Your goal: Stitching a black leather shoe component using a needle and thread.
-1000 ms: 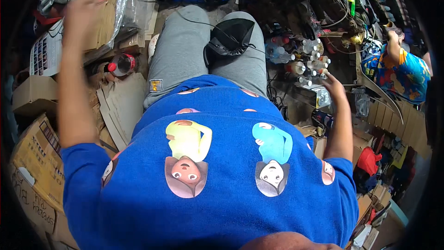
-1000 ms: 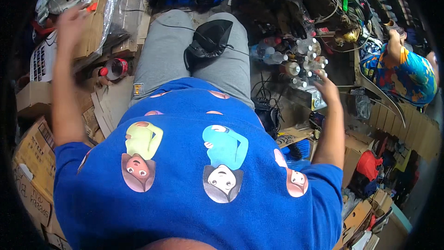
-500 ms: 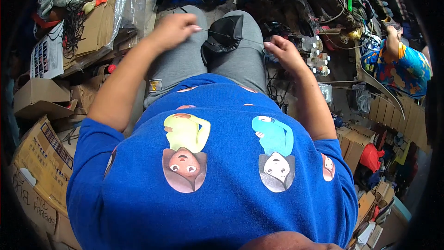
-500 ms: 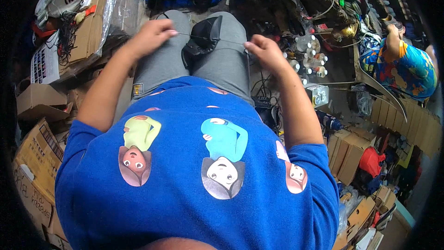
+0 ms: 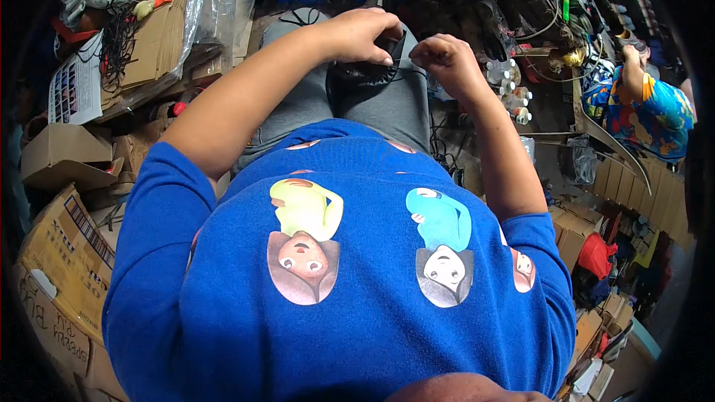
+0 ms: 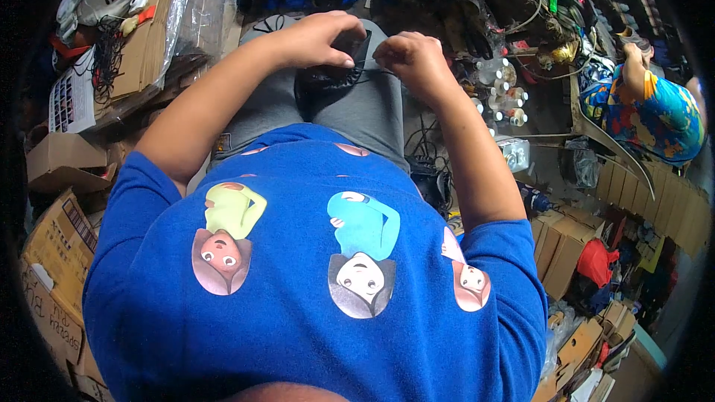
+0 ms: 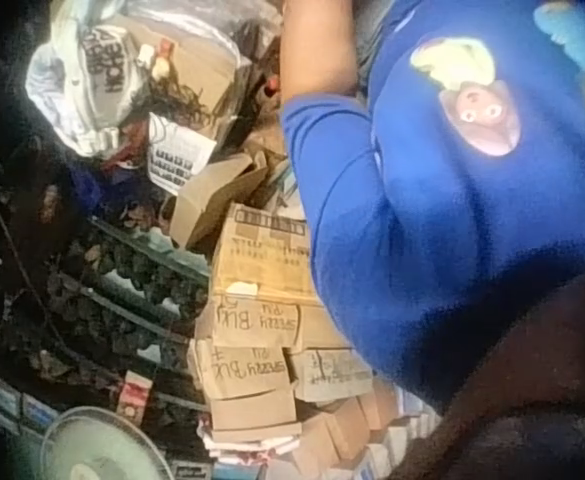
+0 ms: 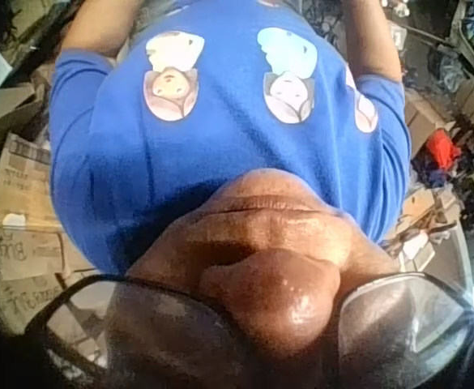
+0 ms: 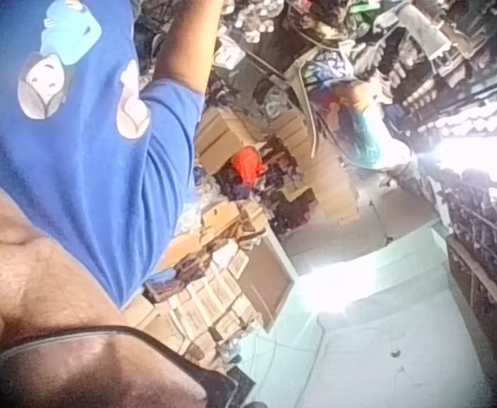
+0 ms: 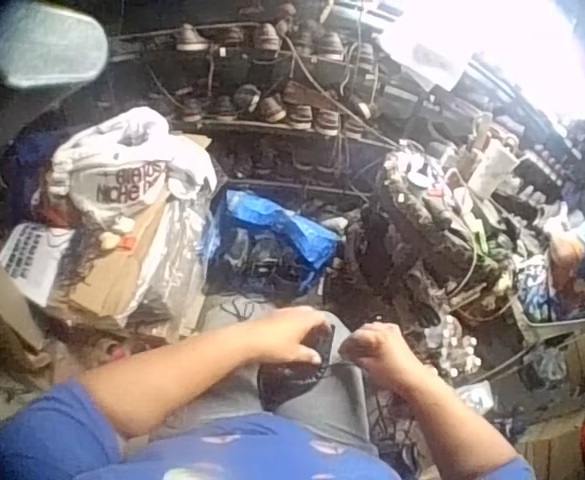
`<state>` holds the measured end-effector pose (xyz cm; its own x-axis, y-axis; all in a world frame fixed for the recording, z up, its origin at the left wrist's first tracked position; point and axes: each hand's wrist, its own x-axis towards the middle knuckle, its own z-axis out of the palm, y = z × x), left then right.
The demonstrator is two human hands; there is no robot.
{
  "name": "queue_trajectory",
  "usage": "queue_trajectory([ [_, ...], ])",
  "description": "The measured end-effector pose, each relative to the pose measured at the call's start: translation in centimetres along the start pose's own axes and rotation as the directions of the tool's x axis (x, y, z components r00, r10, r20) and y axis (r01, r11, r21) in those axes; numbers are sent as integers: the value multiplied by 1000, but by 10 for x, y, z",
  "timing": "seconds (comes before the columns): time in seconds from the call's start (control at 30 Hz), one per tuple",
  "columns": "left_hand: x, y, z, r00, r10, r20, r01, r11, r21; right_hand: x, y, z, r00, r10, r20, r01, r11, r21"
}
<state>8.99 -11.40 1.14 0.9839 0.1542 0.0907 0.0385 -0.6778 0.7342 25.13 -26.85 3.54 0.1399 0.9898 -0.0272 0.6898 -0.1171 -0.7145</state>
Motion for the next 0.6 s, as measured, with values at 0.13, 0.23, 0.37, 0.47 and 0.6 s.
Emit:
queue_trajectory([
  [0.13,18,-2,-3,937,-148,316,142,989,42,6,6,3,999,13,44,-10,997,-78],
  [0.23,18,-7,-1,943,-140,303,159,987,-39,7,4,1,994,16,109,-7,997,-83],
  [0.37,17,-13,2,925,-135,354,238,934,-265,7,3,5,986,14,164,-12,1000,-14],
  [0.47,16,-18,5,928,-121,353,255,895,-365,2,14,13,994,22,111,-26,999,38],
  [0.6,13,-26,9,913,-121,390,304,839,-451,-15,18,24,998,26,49,-29,998,64],
])
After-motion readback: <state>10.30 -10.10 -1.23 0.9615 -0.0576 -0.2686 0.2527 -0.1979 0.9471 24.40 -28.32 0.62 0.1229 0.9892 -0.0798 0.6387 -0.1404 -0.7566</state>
